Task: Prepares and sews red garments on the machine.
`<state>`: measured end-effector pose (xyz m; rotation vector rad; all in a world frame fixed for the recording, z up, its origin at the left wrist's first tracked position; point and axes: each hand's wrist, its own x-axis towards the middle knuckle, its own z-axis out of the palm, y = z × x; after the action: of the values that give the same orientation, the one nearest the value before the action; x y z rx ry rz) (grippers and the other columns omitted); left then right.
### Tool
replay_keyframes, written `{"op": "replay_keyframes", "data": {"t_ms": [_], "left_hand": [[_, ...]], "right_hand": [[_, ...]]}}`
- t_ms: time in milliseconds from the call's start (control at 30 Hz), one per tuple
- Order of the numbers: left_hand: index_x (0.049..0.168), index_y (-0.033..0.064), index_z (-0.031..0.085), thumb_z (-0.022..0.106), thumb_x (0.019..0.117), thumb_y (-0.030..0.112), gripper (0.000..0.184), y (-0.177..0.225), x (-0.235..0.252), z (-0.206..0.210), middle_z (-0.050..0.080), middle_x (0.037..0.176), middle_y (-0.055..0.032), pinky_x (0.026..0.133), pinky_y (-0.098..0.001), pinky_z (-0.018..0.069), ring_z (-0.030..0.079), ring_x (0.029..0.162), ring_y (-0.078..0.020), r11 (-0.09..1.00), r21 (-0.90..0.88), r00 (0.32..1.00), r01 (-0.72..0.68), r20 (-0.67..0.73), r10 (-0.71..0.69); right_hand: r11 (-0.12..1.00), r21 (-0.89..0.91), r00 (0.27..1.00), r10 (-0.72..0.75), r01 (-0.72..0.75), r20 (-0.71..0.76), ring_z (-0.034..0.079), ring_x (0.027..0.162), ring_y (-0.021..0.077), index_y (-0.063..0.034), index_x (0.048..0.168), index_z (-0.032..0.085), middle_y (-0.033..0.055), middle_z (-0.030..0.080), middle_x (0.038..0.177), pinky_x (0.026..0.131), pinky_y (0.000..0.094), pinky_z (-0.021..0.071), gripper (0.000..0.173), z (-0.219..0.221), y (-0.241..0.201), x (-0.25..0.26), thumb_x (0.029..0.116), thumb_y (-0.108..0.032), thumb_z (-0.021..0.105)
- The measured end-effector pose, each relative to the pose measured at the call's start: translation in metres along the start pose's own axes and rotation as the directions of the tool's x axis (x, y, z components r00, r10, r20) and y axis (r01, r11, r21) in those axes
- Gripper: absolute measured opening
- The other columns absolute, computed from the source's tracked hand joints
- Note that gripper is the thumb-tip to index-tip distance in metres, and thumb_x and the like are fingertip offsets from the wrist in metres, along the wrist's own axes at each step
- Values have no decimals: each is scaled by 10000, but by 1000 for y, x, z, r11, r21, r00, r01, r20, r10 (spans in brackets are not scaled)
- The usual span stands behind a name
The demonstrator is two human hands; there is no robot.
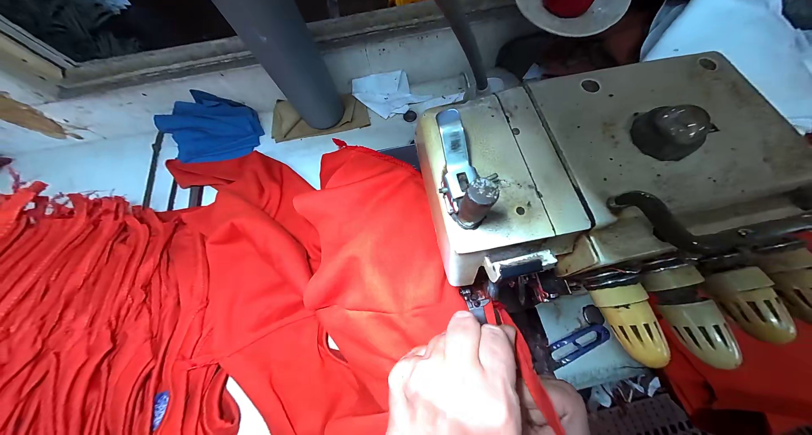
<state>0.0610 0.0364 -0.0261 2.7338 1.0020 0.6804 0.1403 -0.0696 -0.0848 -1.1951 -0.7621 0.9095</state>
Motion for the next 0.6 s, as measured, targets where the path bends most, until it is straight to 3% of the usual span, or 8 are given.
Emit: {"op": "replay_keyframes", "data": {"t_ms": [67,167,300,400,467,533,567,600], "left_hand": [[691,68,683,662,907,196,252,2,4,3,601,620,-70,382,-282,388,574,474,-169,1000,5,999,-25,-37,25],[716,40,693,638,927,176,257,4,4,2,646,648,-108,394,-313,412,620,504,-213,999,-24,998,-46,-39,45],[917,105,787,642,942,190,170,-11,-12,-20,703,775,-62,484,-316,487,659,622,-188,994,-90,991,-66,108,76],[1147,24,737,550,963,151,291,-34,-35,-61,748,874,-120,568,-406,532,699,705,-234,989,-122,964,85,260,-51],[1313,-40,622,543,939,147,426,-57,-53,-78,733,834,-125,518,-460,504,656,608,-252,968,-66,895,243,401,-197],[1444,-45,505,621,938,208,578,-75,-75,-78,713,791,-162,550,-600,502,661,614,-371,918,48,750,395,561,-352],[1457,-34,494,652,945,234,599,-81,-87,-71,720,821,-206,615,-671,505,683,683,-446,888,102,677,448,610,-412],[1398,-41,539,658,948,222,535,-84,-102,-60,714,833,-248,653,-713,504,692,734,-501,874,128,651,469,619,-439]], "right_hand": [[999,-31,999,-38,37,-14,575,715,-140,-89,760,639,-145,639,699,675,88,479,152,1,-1,1,887,-11,671],[999,-10,999,-46,46,-12,641,817,-129,-99,883,716,-154,725,824,759,108,537,106,2,-2,1,907,-9,665],[1000,-2,1000,-30,30,-5,596,709,-98,-90,807,670,-114,666,730,668,118,510,121,1,7,0,873,10,664],[998,13,998,-66,66,-17,584,639,-69,-64,805,695,-85,648,674,616,134,511,110,0,18,0,910,-32,684],[997,30,996,-75,77,-44,577,624,-63,-89,799,697,-96,642,671,601,139,506,114,2,24,0,911,-68,693],[996,62,996,-68,72,-64,586,615,-47,-106,782,698,-93,647,672,588,148,507,127,3,27,1,907,-85,705],[995,64,995,-70,74,-68,566,605,-48,-115,759,678,-99,623,660,579,144,492,151,4,28,2,907,-90,699],[995,60,995,-77,81,-68,559,603,-48,-119,744,665,-101,610,655,580,142,487,168,5,28,3,908,-88,690]]}}
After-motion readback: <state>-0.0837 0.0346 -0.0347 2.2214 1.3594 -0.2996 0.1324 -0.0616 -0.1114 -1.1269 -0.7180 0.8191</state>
